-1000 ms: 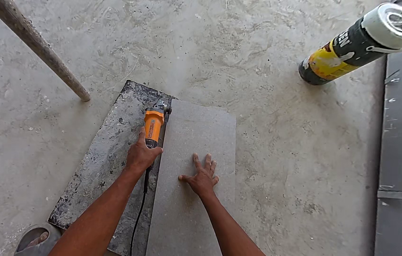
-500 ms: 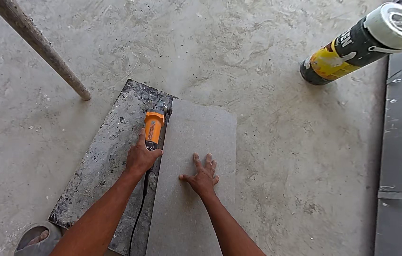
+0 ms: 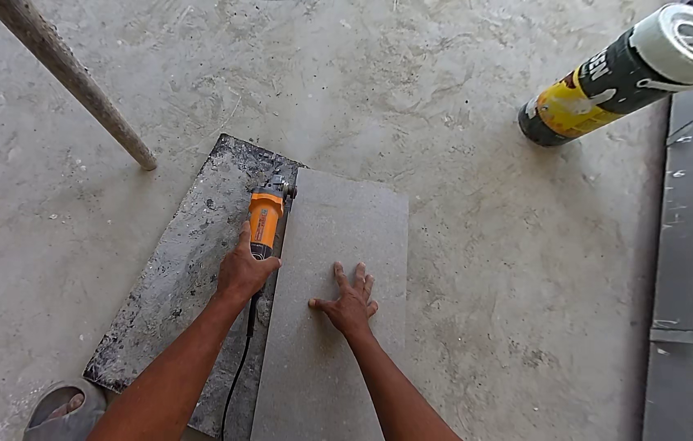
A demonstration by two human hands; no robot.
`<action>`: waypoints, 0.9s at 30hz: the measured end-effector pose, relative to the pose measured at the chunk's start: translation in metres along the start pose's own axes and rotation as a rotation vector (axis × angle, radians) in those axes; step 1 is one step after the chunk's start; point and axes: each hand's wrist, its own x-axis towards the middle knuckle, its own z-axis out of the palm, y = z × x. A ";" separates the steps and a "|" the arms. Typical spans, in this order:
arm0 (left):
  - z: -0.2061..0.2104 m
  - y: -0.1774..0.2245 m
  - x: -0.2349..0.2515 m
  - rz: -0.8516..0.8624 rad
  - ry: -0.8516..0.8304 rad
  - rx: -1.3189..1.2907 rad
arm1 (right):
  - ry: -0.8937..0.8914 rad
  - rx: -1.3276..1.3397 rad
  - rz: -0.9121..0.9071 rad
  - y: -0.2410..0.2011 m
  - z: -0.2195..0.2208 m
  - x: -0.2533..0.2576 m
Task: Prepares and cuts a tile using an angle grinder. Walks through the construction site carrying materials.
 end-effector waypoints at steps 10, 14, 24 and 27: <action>0.002 -0.001 0.002 -0.008 -0.005 0.006 | -0.007 -0.013 0.007 -0.001 0.000 0.000; 0.002 -0.003 0.000 -0.003 -0.004 0.005 | -0.004 -0.014 0.007 -0.001 0.000 0.000; 0.002 -0.005 -0.002 0.005 -0.003 0.007 | -0.004 -0.017 0.013 -0.001 0.000 0.001; 0.002 -0.004 -0.002 0.000 -0.007 0.001 | 0.002 -0.001 0.011 0.000 0.001 0.001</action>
